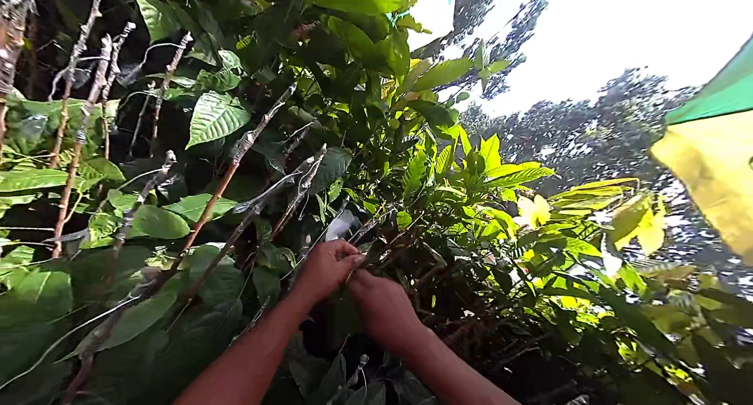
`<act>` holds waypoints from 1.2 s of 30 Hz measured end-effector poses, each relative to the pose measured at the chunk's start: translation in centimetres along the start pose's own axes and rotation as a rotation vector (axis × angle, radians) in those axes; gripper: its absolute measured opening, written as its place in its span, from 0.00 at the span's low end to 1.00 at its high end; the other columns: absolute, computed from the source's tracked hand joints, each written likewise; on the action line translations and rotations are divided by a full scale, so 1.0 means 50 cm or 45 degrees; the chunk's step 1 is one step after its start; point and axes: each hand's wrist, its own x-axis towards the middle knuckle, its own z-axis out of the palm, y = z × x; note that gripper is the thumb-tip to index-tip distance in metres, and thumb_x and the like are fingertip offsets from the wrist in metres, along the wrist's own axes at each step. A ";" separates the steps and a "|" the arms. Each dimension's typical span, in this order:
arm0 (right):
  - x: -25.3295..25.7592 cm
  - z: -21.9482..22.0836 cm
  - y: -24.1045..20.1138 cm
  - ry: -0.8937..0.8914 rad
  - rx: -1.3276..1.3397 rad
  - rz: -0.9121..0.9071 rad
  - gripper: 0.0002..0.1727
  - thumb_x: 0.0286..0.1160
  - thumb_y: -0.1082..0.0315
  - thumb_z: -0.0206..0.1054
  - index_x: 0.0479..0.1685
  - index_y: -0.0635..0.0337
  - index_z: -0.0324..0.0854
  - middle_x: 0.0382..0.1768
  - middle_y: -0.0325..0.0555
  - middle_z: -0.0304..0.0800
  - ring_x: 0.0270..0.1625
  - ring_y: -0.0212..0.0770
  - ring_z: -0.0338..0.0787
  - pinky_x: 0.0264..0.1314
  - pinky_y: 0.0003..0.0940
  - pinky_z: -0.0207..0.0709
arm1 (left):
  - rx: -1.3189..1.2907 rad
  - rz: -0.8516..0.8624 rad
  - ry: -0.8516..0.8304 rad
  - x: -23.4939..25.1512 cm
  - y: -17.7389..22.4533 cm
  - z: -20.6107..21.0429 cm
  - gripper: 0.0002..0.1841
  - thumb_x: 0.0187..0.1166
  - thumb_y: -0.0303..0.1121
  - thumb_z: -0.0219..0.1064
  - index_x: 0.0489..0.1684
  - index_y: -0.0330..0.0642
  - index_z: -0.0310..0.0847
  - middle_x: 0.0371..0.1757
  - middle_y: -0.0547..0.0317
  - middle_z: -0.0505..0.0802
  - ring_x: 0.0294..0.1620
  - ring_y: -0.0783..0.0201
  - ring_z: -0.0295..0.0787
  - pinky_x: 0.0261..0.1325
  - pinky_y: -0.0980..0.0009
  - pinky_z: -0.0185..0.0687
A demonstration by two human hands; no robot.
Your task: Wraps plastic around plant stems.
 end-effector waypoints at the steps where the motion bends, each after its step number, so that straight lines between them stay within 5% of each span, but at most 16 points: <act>1: -0.011 0.008 -0.036 0.006 0.031 -0.201 0.06 0.73 0.77 0.65 0.39 0.63 0.88 0.43 0.55 0.91 0.36 0.55 0.93 0.33 0.55 0.88 | -0.013 -0.001 0.025 0.003 0.003 -0.001 0.10 0.78 0.39 0.72 0.46 0.42 0.89 0.37 0.65 0.91 0.36 0.74 0.85 0.46 0.70 0.83; 2: -0.012 0.001 -0.057 -0.025 0.071 -0.330 0.05 0.74 0.76 0.65 0.38 0.61 0.87 0.40 0.52 0.90 0.34 0.52 0.93 0.32 0.51 0.88 | -0.008 0.002 0.019 0.004 0.005 -0.001 0.10 0.78 0.38 0.72 0.46 0.41 0.89 0.38 0.64 0.91 0.36 0.74 0.85 0.46 0.71 0.82; 4: 0.012 -0.053 -0.044 -0.029 0.234 -0.261 0.10 0.82 0.72 0.61 0.44 0.63 0.89 0.46 0.54 0.93 0.46 0.54 0.94 0.47 0.56 0.88 | 0.020 0.055 -0.057 -0.003 0.003 0.007 0.10 0.78 0.36 0.71 0.48 0.39 0.88 0.40 0.61 0.91 0.38 0.73 0.86 0.48 0.69 0.84; 7: 0.061 -0.092 0.062 0.284 0.459 0.236 0.14 0.87 0.65 0.61 0.48 0.64 0.92 0.45 0.53 0.90 0.47 0.47 0.90 0.55 0.50 0.84 | -0.011 0.105 -0.170 -0.011 -0.009 0.019 0.19 0.78 0.36 0.71 0.65 0.39 0.82 0.41 0.61 0.90 0.34 0.72 0.84 0.43 0.70 0.84; 9: 0.062 -0.073 0.102 0.182 0.843 0.591 0.14 0.87 0.61 0.62 0.52 0.62 0.89 0.44 0.44 0.88 0.44 0.36 0.87 0.53 0.36 0.82 | -0.077 0.128 -0.148 -0.007 -0.017 0.016 0.27 0.77 0.36 0.73 0.76 0.42 0.77 0.41 0.62 0.91 0.32 0.73 0.84 0.40 0.73 0.83; 11: 0.048 -0.037 0.092 0.100 1.323 0.702 0.11 0.87 0.64 0.62 0.46 0.64 0.85 0.31 0.38 0.85 0.31 0.29 0.82 0.37 0.26 0.79 | -0.097 0.174 -0.085 -0.006 -0.024 0.004 0.17 0.78 0.34 0.71 0.63 0.40 0.86 0.47 0.63 0.94 0.40 0.76 0.89 0.49 0.75 0.87; 13: 0.031 -0.019 0.072 0.057 1.581 0.654 0.08 0.88 0.68 0.60 0.50 0.65 0.80 0.34 0.38 0.86 0.34 0.29 0.85 0.40 0.26 0.81 | -0.102 0.234 -0.019 -0.006 -0.028 0.000 0.11 0.79 0.34 0.69 0.52 0.40 0.91 0.46 0.65 0.95 0.42 0.79 0.89 0.52 0.77 0.86; 16: 0.027 -0.011 0.053 0.106 1.257 0.608 0.16 0.76 0.68 0.69 0.59 0.66 0.81 0.43 0.44 0.89 0.43 0.33 0.88 0.50 0.32 0.84 | -0.082 0.271 0.066 -0.006 -0.029 0.012 0.10 0.80 0.36 0.69 0.48 0.40 0.92 0.44 0.66 0.95 0.41 0.80 0.89 0.51 0.77 0.86; 19: 0.041 0.009 0.053 0.451 0.999 0.787 0.12 0.78 0.67 0.69 0.51 0.66 0.84 0.37 0.47 0.89 0.38 0.37 0.88 0.46 0.38 0.84 | -0.087 0.154 -0.036 -0.004 -0.018 0.018 0.11 0.81 0.38 0.70 0.49 0.40 0.90 0.40 0.67 0.93 0.38 0.79 0.85 0.48 0.76 0.82; 22: 0.027 0.038 0.060 0.653 0.287 0.421 0.12 0.73 0.66 0.72 0.48 0.67 0.88 0.43 0.54 0.91 0.45 0.49 0.92 0.50 0.48 0.86 | -0.160 0.021 -0.092 -0.002 -0.015 0.014 0.09 0.80 0.36 0.70 0.47 0.41 0.89 0.34 0.70 0.90 0.27 0.81 0.79 0.35 0.80 0.76; 25: 0.014 0.042 0.070 0.745 -0.209 0.078 0.08 0.77 0.66 0.67 0.36 0.57 0.91 0.35 0.49 0.91 0.38 0.52 0.91 0.39 0.50 0.83 | -0.193 -0.028 -0.122 -0.003 -0.015 0.005 0.08 0.79 0.34 0.72 0.46 0.41 0.90 0.32 0.70 0.90 0.21 0.80 0.76 0.27 0.80 0.73; 30: -0.039 -0.009 0.066 0.150 0.006 0.378 0.15 0.82 0.64 0.59 0.39 0.64 0.89 0.44 0.56 0.92 0.47 0.57 0.94 0.49 0.59 0.85 | -0.118 0.013 -0.043 0.001 -0.004 0.004 0.11 0.79 0.30 0.69 0.56 0.38 0.84 0.40 0.63 0.91 0.26 0.75 0.84 0.32 0.78 0.83; 34: -0.069 -0.016 -0.065 -0.019 0.605 -0.156 0.12 0.79 0.70 0.63 0.32 0.65 0.89 0.35 0.51 0.89 0.39 0.46 0.90 0.42 0.45 0.85 | -0.013 -0.014 0.006 -0.005 -0.001 0.035 0.11 0.81 0.33 0.69 0.54 0.38 0.86 0.42 0.61 0.92 0.28 0.75 0.87 0.33 0.75 0.86; 36: -0.085 -0.053 -0.058 -0.032 0.625 -0.178 0.12 0.83 0.68 0.62 0.40 0.64 0.91 0.39 0.51 0.90 0.43 0.46 0.90 0.47 0.43 0.85 | 0.020 0.013 0.045 -0.007 -0.001 0.055 0.11 0.82 0.33 0.68 0.54 0.36 0.86 0.44 0.58 0.92 0.31 0.72 0.89 0.38 0.73 0.88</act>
